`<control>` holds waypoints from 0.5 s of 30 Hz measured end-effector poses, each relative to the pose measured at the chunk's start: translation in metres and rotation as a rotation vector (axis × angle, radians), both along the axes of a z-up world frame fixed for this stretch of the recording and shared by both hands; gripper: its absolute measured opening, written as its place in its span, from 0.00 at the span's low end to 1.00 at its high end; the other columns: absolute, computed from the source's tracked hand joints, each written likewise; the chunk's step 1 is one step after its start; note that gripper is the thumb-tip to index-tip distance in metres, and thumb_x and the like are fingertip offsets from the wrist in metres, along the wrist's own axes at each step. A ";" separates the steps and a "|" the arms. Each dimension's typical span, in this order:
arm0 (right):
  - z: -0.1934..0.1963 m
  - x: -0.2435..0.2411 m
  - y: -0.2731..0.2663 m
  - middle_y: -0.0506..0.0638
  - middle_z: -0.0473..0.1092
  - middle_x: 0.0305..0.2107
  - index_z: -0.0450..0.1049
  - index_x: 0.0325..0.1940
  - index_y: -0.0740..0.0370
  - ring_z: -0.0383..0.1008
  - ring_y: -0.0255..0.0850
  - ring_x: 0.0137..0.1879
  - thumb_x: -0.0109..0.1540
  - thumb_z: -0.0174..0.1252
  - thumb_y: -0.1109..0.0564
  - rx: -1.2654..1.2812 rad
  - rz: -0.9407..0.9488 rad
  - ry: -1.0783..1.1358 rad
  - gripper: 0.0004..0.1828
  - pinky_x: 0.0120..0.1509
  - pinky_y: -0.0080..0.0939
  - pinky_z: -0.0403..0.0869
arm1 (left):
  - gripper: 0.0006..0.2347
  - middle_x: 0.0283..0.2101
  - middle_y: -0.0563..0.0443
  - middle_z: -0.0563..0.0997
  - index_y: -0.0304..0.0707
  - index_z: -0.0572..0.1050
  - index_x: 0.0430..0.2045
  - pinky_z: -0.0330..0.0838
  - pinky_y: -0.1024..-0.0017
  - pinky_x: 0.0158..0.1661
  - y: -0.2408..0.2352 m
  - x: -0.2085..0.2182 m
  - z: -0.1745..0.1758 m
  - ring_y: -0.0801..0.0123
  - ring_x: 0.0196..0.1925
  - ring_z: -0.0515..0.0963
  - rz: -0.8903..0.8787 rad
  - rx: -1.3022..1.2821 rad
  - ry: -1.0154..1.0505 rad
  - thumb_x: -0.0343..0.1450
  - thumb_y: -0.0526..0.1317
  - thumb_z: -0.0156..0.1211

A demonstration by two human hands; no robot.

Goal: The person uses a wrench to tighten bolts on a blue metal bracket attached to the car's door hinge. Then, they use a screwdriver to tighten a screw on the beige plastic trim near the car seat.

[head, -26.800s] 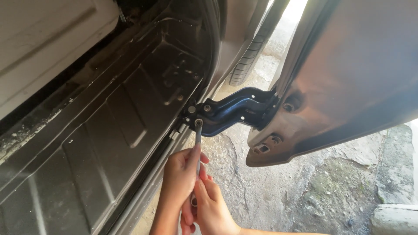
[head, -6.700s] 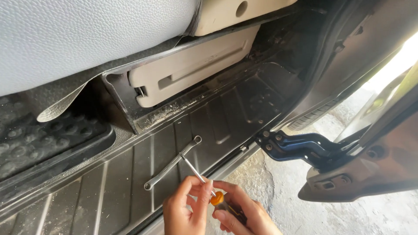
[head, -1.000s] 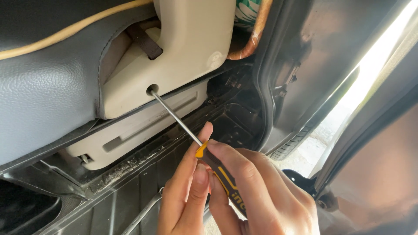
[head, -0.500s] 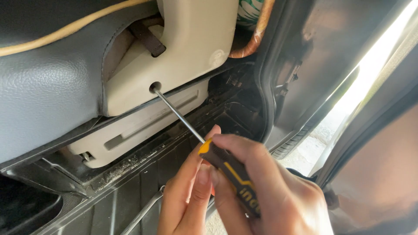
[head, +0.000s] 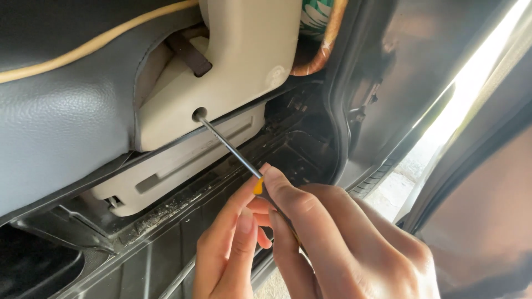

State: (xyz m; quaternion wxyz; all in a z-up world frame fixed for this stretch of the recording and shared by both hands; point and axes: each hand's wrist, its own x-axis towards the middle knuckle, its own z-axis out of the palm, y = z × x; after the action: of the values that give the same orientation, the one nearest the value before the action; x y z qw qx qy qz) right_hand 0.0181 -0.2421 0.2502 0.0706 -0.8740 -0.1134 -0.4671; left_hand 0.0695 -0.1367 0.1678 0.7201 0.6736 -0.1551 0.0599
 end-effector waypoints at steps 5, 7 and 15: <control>0.001 0.000 -0.011 0.35 0.85 0.33 0.81 0.52 0.48 0.85 0.26 0.34 0.63 0.57 0.52 0.272 -0.031 0.267 0.14 0.36 0.30 0.76 | 0.27 0.36 0.55 0.88 0.48 0.78 0.60 0.75 0.75 0.31 0.003 -0.001 0.000 0.73 0.29 0.80 0.001 -0.035 -0.009 0.72 0.58 0.43; 0.003 0.000 -0.015 0.31 0.88 0.33 0.81 0.53 0.44 0.88 0.23 0.36 0.62 0.58 0.47 0.384 -0.043 0.380 0.16 0.38 0.30 0.77 | 0.28 0.37 0.55 0.87 0.46 0.77 0.60 0.74 0.75 0.31 0.003 -0.002 0.002 0.73 0.28 0.77 -0.012 -0.046 -0.039 0.72 0.59 0.43; -0.004 -0.007 -0.011 0.27 0.91 0.28 0.79 0.53 0.32 0.94 0.23 0.30 0.58 0.60 0.41 0.530 -0.112 0.511 0.18 0.35 0.30 0.82 | 0.25 0.36 0.52 0.87 0.41 0.78 0.57 0.72 0.74 0.30 -0.004 -0.012 -0.001 0.73 0.34 0.84 -0.012 -0.120 -0.078 0.73 0.56 0.45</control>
State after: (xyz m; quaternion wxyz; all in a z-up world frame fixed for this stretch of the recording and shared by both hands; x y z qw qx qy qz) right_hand 0.0110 -0.2534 0.2467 0.2951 -0.9186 0.0808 -0.2501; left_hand 0.0579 -0.1406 0.1673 0.7529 0.6256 -0.1829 0.0909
